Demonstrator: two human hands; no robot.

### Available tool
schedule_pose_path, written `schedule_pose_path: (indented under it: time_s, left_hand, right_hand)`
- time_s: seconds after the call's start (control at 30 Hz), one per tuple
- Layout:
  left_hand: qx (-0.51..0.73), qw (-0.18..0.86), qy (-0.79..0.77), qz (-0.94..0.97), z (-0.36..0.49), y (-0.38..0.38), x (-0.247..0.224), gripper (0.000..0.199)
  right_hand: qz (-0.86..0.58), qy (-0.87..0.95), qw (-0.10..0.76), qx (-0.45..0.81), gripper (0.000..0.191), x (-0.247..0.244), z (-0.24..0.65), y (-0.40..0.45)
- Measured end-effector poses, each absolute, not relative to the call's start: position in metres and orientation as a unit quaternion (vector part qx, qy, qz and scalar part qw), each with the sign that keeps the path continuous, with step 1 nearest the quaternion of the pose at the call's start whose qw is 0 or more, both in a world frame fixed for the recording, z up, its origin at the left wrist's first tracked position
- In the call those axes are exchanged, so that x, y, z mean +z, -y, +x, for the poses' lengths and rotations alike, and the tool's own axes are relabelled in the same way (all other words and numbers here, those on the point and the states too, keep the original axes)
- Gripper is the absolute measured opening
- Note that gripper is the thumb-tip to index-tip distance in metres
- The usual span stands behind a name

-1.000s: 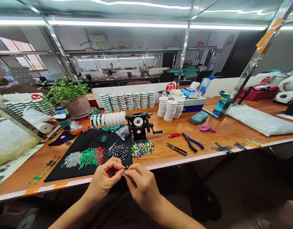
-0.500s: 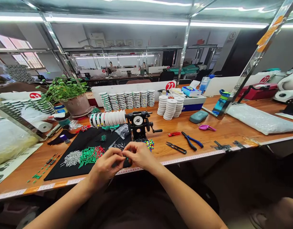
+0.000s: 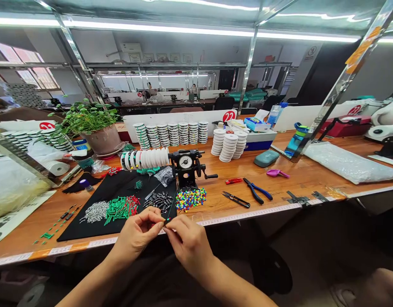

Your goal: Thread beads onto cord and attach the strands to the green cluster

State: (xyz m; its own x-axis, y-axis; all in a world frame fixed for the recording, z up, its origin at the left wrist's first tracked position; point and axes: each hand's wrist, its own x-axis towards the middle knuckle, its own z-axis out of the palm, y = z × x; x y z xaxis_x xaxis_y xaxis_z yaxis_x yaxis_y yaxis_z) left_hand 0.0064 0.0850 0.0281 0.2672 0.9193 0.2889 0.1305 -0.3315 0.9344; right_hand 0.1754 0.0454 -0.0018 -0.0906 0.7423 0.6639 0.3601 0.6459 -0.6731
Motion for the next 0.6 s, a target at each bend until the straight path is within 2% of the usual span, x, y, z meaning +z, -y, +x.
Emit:
schedule_pose_path:
  time_s: [0.07, 0.13, 0.2, 0.27, 0.37, 0.43, 0.53, 0.6]
  left_hand:
    - [0.449, 0.365, -0.391, 0.716, 0.006, -0.081, 0.029, 0.006]
    - [0.443, 0.268, -0.374, 0.77, 0.004, -0.079, 0.03, 0.008]
    - [0.434, 0.17, -0.331, 0.821, 0.0, -0.079, 0.029, 0.013]
    - [0.407, 0.12, -0.283, 0.86, -0.003, -0.082, 0.027, 0.018]
    - [0.365, 0.124, -0.242, 0.891, -0.006, -0.089, 0.022, 0.021]
    - [0.376, 0.132, -0.251, 0.882, -0.004, -0.091, 0.021, 0.019]
    - [0.432, 0.178, -0.337, 0.817, 0.004, -0.089, 0.02, 0.014]
    - [0.46, 0.265, -0.396, 0.75, 0.008, -0.086, 0.019, 0.01]
  right_hand:
    - [-0.354, 0.75, 0.554, 0.067, 0.015, -0.001, 0.178, -0.042]
    - [-0.338, 0.765, 0.546, 0.048, 0.016, 0.003, 0.182, -0.047]
    - [-0.355, 0.763, 0.526, 0.12, 0.017, 0.009, 0.185, -0.06]
    - [-0.386, 0.74, 0.487, 0.259, 0.016, 0.014, 0.186, -0.078]
    - [-0.386, 0.707, 0.419, 0.42, 0.016, 0.018, 0.186, -0.105]
    - [-0.377, 0.702, 0.409, 0.445, 0.019, 0.017, 0.185, -0.113]
    - [-0.409, 0.659, 0.487, 0.401, 0.019, 0.012, 0.184, -0.103]
    - [-0.437, 0.605, 0.558, 0.363, 0.022, 0.006, 0.184, -0.087]
